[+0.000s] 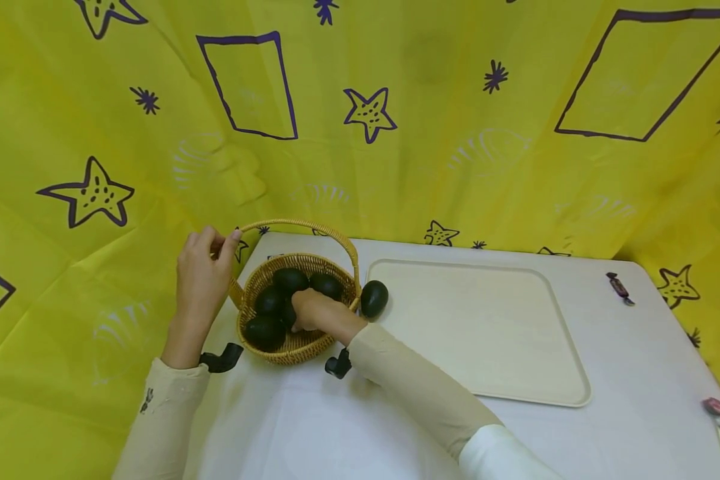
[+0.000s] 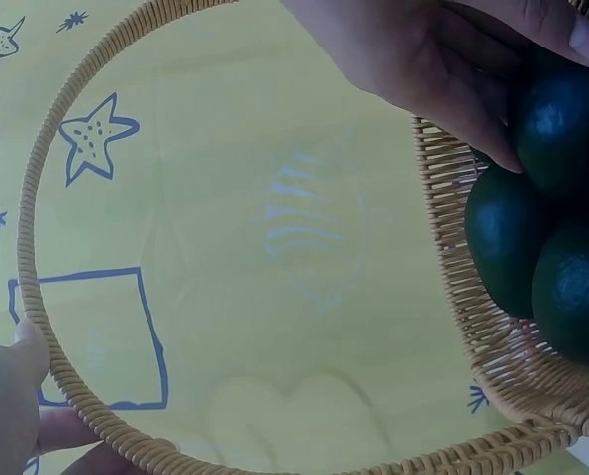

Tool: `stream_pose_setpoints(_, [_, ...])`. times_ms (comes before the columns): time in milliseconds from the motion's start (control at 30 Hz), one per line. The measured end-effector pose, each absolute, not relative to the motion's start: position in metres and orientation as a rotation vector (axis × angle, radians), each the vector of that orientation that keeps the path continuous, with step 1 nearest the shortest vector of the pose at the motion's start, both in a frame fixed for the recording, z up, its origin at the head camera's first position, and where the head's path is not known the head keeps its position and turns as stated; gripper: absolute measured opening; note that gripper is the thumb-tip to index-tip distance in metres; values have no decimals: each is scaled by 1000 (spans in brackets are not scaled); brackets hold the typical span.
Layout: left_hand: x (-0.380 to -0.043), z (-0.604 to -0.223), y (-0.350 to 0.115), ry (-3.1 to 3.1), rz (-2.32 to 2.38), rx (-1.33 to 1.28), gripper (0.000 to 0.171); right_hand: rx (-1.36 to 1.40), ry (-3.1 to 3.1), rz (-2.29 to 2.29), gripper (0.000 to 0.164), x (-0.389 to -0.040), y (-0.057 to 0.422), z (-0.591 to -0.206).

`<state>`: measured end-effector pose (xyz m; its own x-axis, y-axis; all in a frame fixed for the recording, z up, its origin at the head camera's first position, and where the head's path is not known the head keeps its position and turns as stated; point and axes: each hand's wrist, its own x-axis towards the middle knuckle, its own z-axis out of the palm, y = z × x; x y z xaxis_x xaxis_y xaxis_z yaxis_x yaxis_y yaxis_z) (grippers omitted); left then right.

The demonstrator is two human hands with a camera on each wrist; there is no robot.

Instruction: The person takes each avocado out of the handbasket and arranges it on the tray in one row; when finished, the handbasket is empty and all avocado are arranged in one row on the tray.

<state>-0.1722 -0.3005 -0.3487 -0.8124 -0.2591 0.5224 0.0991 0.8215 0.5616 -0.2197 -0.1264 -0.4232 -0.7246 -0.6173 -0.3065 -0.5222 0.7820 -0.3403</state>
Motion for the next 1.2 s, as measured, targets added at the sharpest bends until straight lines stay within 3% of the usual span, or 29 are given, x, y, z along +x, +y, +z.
stream_pose_setpoints(867, [-171,-349,-300,-2399,-792,132,52,-836,2570,-604,54,-225,-105,-425])
stream_pose_setpoints(1200, [-170,-348,-300,-2404,-811,144,51,-851,2566,-700,74,-221,-83,-420])
